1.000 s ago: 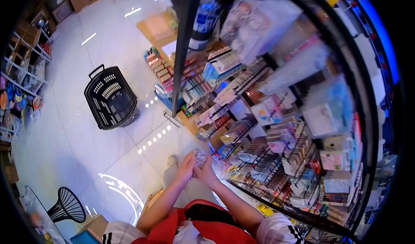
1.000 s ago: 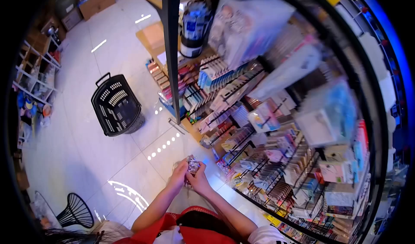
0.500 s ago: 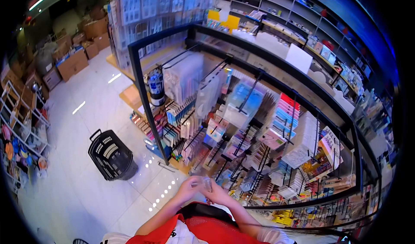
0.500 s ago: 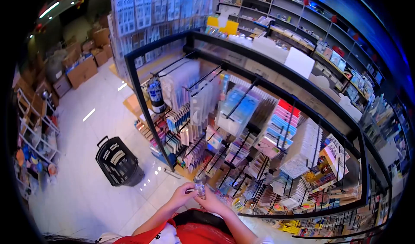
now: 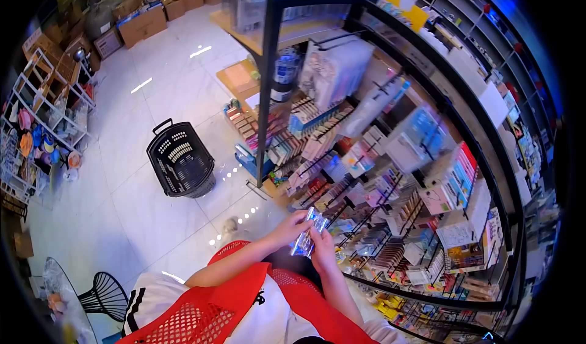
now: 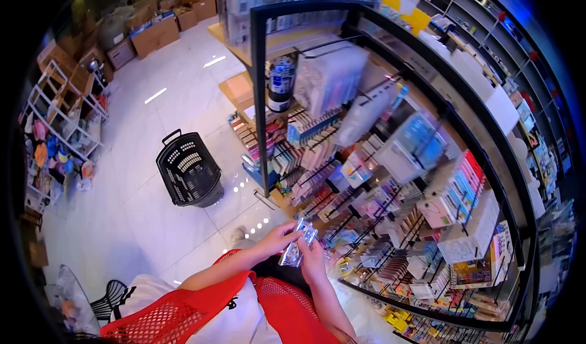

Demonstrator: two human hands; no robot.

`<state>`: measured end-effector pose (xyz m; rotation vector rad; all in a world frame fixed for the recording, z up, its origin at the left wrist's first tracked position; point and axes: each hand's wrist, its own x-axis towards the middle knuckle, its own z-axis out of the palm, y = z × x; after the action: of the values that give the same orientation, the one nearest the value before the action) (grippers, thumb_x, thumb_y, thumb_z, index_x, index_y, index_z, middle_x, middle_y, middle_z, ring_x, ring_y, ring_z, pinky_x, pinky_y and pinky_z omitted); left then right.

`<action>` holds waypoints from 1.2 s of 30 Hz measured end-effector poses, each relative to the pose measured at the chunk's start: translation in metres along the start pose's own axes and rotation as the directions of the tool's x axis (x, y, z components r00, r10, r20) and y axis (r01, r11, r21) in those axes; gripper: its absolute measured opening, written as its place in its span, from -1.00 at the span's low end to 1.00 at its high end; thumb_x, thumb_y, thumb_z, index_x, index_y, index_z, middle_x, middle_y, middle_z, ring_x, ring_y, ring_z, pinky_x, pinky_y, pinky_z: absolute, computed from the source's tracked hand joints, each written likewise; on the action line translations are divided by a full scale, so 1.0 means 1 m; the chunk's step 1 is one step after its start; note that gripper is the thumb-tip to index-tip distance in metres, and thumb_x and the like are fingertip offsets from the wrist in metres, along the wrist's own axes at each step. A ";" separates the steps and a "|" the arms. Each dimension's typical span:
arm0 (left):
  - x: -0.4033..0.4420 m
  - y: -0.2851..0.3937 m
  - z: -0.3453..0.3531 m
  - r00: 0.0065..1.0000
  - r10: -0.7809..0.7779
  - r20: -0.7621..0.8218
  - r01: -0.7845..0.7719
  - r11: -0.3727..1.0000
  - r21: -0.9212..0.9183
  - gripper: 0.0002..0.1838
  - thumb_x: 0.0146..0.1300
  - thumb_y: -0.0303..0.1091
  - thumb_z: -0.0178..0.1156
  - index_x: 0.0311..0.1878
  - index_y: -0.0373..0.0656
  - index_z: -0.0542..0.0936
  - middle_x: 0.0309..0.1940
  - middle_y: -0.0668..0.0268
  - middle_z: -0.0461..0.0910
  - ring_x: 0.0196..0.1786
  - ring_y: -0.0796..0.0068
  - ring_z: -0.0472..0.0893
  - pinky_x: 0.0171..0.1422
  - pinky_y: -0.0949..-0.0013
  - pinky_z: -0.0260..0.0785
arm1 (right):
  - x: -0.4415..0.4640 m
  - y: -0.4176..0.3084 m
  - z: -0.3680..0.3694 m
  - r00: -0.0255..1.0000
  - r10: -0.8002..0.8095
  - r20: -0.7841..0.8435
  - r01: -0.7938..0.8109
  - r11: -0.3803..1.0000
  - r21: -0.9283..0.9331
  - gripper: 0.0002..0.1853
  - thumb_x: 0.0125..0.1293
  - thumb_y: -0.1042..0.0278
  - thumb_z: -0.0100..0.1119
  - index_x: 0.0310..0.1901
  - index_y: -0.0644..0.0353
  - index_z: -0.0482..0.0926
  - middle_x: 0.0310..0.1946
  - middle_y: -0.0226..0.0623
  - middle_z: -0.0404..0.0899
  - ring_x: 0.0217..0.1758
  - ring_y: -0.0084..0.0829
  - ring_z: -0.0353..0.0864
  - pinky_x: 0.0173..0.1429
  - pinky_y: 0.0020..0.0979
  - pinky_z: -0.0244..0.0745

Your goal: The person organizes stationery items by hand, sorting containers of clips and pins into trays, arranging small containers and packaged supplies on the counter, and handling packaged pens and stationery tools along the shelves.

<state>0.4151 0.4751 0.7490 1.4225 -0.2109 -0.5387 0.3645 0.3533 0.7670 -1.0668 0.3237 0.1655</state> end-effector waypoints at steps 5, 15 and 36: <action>0.004 0.010 -0.097 0.994 -0.106 0.019 0.108 0.985 -0.131 -0.70 0.33 -0.22 0.05 -0.01 -0.24 0.48 -0.31 0.39 0.51 -0.21 0.68 0.47 -0.13 0.52 0.36 | 0.054 0.017 0.069 0.971 0.206 0.122 -0.203 0.978 -0.037 -0.71 0.39 0.22 -0.06 -0.02 0.25 0.36 -0.34 -0.29 0.52 -0.38 -0.47 0.58 -0.31 -0.43 0.55; 0.027 0.054 -0.402 0.958 0.128 -0.258 -0.081 0.979 0.186 -0.65 0.25 -0.32 0.09 0.09 -0.20 0.44 0.04 0.21 0.44 0.05 0.40 0.48 0.09 0.34 0.34 | 0.209 0.089 0.257 0.971 0.057 -0.232 -0.125 0.949 -0.289 -0.69 0.30 0.30 0.01 -0.01 0.28 0.33 -0.38 -0.28 0.49 -0.39 -0.41 0.57 -0.34 -0.38 0.54; 0.246 0.063 -0.403 0.753 0.597 0.277 -0.432 0.130 0.893 -0.48 0.07 -0.31 0.13 0.17 -0.04 0.40 0.19 0.36 0.35 0.34 0.32 0.21 0.41 -0.08 -0.15 | 0.421 0.059 0.290 0.483 -0.830 -0.278 -0.097 0.264 -0.960 -0.46 0.06 0.65 -0.04 0.16 0.44 0.25 0.06 0.22 0.25 0.05 0.11 0.31 0.15 -0.08 0.23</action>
<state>0.8238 0.7163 0.7052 2.3522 -1.0175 0.4477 0.7955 0.6267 0.7031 -2.3761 0.7742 -0.8509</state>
